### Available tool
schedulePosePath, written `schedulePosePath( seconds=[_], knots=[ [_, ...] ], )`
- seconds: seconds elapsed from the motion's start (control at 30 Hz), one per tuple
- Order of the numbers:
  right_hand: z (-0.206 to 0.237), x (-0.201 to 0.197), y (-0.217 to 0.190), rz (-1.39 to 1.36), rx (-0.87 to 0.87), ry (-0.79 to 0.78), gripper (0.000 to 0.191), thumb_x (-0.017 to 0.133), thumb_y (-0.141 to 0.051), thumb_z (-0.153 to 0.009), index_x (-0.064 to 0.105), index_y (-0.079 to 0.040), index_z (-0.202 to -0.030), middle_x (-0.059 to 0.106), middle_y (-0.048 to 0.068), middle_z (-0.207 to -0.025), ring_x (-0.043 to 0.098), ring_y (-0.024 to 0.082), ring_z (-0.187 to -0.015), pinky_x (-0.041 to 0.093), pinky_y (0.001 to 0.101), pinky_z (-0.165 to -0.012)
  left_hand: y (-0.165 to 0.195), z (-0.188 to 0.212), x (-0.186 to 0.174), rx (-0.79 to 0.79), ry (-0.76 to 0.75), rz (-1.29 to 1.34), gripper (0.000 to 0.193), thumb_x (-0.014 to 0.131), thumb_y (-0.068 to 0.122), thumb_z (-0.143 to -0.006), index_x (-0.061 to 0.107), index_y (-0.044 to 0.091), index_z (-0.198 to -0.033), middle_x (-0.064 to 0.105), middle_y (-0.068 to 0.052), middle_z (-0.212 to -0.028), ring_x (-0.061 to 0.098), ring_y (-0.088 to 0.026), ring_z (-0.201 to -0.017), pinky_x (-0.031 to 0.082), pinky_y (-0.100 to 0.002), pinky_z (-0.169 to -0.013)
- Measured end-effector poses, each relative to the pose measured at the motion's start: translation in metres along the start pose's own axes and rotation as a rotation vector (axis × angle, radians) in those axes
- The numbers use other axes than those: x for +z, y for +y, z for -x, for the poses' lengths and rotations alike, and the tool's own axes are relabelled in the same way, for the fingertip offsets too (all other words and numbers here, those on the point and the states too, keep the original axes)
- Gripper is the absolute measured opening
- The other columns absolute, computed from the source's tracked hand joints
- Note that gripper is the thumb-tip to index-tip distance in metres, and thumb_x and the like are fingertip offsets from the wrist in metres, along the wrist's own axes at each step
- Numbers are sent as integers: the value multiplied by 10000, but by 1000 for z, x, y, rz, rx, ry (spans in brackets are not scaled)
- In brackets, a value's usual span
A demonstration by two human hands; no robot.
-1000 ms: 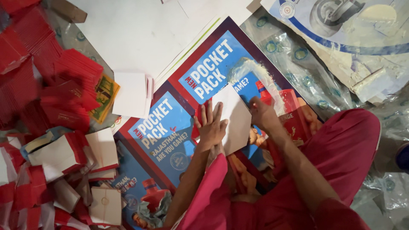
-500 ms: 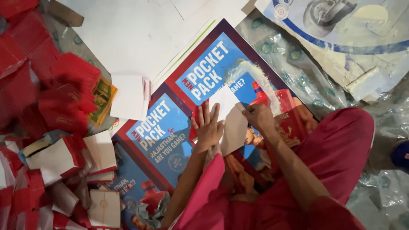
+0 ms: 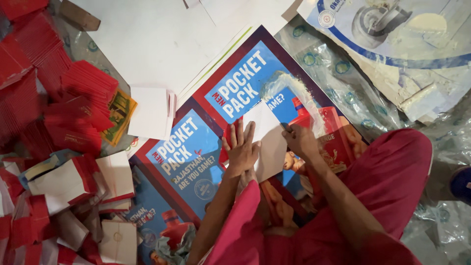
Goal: The person sits on the floor and folds flat red-and-white paper blanks into small boxes one at a time, creasing the sides by hand and stacking the finished boxes with a growing pile of completed boxes beside them.
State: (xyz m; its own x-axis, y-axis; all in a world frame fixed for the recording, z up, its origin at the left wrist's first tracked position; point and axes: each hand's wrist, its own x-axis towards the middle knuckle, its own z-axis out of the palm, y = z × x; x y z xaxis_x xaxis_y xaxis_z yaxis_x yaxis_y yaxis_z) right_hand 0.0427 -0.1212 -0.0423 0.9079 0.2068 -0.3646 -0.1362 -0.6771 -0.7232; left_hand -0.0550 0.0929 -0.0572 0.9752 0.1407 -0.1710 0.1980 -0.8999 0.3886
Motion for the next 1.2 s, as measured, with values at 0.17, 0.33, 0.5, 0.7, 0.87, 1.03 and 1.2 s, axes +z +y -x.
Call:
schedulePosePath(
  seconds=[0.17,0.33,0.5,0.7,0.87,1.03,1.2],
  knots=[
    [-2,2,12,-482,346,-279,331,594,-253,-978,673,-12,-1191,742,115,-853,755,229,-707,622,377,-628,-1,2,-2,8,14,-1,715,546,489,-980,323,284,-1627,134,-123,-1733,86,-407,-1586,-51,-726,-1166],
    [-7,6,8,-429,274,-272,303,568,-225,-996,692,-6,-1164,740,127,-839,757,235,-702,626,378,-626,-2,3,3,30,45,-13,730,557,488,-982,317,277,-1639,141,-120,-1735,90,-414,-1588,-67,-714,-1169],
    [5,-2,-16,156,-147,66,240,671,-229,-918,695,-43,-1067,721,200,-879,716,400,-755,556,482,-641,-2,4,5,25,66,-39,741,585,468,-958,326,290,-1629,153,-115,-1733,101,-399,-1589,-78,-695,-1177],
    [9,-17,-28,259,-186,9,193,679,-292,-915,747,-126,-986,735,144,-971,712,391,-840,566,475,-723,1,4,4,14,71,-33,750,588,460,-945,335,280,-1627,156,-125,-1732,104,-407,-1589,-91,-681,-1183],
    [-2,-15,-21,266,6,-13,309,764,-399,-835,762,-94,-888,751,143,-851,718,363,-837,558,475,-739,2,4,5,44,172,-90,723,581,467,-972,348,283,-1631,177,-100,-1737,123,-379,-1601,-82,-671,-1202],
    [-4,-17,-12,192,24,-153,348,732,-441,-874,749,-99,-931,723,190,-841,712,386,-848,555,493,-708,0,4,6,26,97,-60,734,579,471,-950,359,276,-1623,176,-115,-1731,116,-409,-1586,-84,-684,-1186],
    [5,-6,-16,242,60,-78,337,703,-433,-896,748,-101,-933,743,167,-872,707,412,-858,547,511,-723,0,5,7,28,121,-82,724,565,480,-961,357,279,-1624,167,-119,-1728,122,-403,-1589,-66,-693,-1185]
  ],
)
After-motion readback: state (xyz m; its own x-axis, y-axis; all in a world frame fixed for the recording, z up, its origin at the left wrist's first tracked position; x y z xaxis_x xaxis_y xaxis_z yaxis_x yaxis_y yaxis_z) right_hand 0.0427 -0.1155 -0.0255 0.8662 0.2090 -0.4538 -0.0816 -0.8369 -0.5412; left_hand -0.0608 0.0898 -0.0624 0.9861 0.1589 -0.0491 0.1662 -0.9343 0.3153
